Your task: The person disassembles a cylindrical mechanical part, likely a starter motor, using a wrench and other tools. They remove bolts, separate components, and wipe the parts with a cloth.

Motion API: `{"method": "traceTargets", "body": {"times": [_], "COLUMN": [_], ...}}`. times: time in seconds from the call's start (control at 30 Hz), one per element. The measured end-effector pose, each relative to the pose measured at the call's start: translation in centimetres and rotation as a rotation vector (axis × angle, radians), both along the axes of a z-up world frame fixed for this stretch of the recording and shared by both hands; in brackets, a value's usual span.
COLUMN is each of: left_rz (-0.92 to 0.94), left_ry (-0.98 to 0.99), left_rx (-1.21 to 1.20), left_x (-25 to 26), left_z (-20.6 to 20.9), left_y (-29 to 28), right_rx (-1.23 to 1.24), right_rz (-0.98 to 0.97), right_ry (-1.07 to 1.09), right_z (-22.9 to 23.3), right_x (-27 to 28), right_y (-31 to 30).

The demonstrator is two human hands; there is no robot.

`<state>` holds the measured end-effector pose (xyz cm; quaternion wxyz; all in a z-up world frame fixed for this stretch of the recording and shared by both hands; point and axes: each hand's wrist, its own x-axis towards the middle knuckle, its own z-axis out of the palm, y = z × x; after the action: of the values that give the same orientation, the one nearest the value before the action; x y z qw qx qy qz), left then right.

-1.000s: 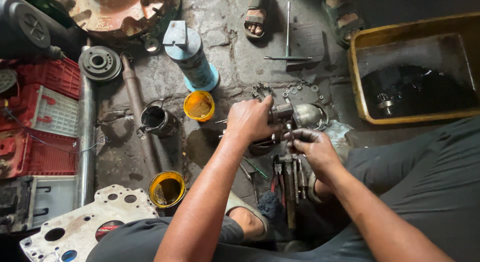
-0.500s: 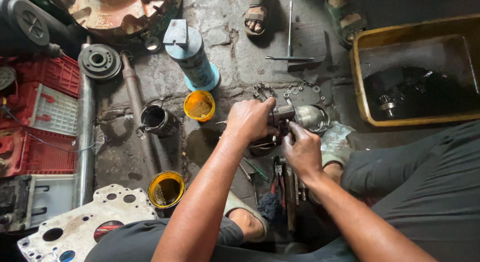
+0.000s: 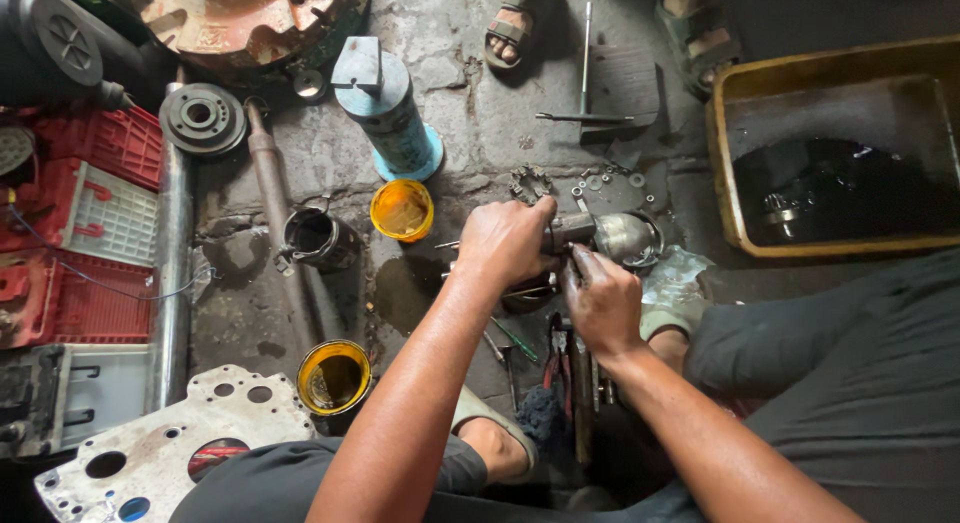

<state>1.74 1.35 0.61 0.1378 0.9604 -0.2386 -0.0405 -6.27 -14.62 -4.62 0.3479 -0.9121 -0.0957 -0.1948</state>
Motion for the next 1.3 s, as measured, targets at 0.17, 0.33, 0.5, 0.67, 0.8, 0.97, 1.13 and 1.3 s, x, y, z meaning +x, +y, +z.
{"method": "traceTargets", "body": {"times": [0.17, 0.33, 0.5, 0.67, 0.8, 0.97, 1.13, 1.3], "left_rz": [-0.011, 0.0, -0.002, -0.008, 0.007, 0.045, 0.044, 0.04], "left_ry": [0.025, 0.029, 0.067, 0.088, 0.046, 0.023, 0.004, 0.014], "left_rx": [0.004, 0.027, 0.049, 0.033, 0.01, 0.01, 0.001, 0.003], "left_x": [0.3, 0.7, 0.7, 0.7, 0.7, 0.4, 0.3, 0.4], "left_z": [-0.5, -0.7, 0.0, 0.6, 0.5, -0.1, -0.5, 0.1], "left_y": [0.1, 0.1, -0.1, 0.0, 0.0, -0.5, -0.5, -0.4], "right_rx": [-0.05, -0.031, -0.042, -0.067, -0.106, -0.039, -0.115, -0.27], "right_rz": [0.005, 0.012, 0.039, 0.045, 0.084, 0.074, 0.098, 0.048], "right_ry": [-0.02, -0.026, -0.035, -0.076, -0.057, 0.233, 0.888, 0.833], "right_z": [0.1, 0.3, 0.2, -1.1, -1.1, 1.6, 6.3, 6.4], "right_x": [0.2, 0.2, 0.3, 0.4, 0.9, 3.4, 8.4, 7.9], "right_y": [-0.3, -0.4, -0.5, -0.7, -1.0, -1.2, -1.7, -2.6]}}
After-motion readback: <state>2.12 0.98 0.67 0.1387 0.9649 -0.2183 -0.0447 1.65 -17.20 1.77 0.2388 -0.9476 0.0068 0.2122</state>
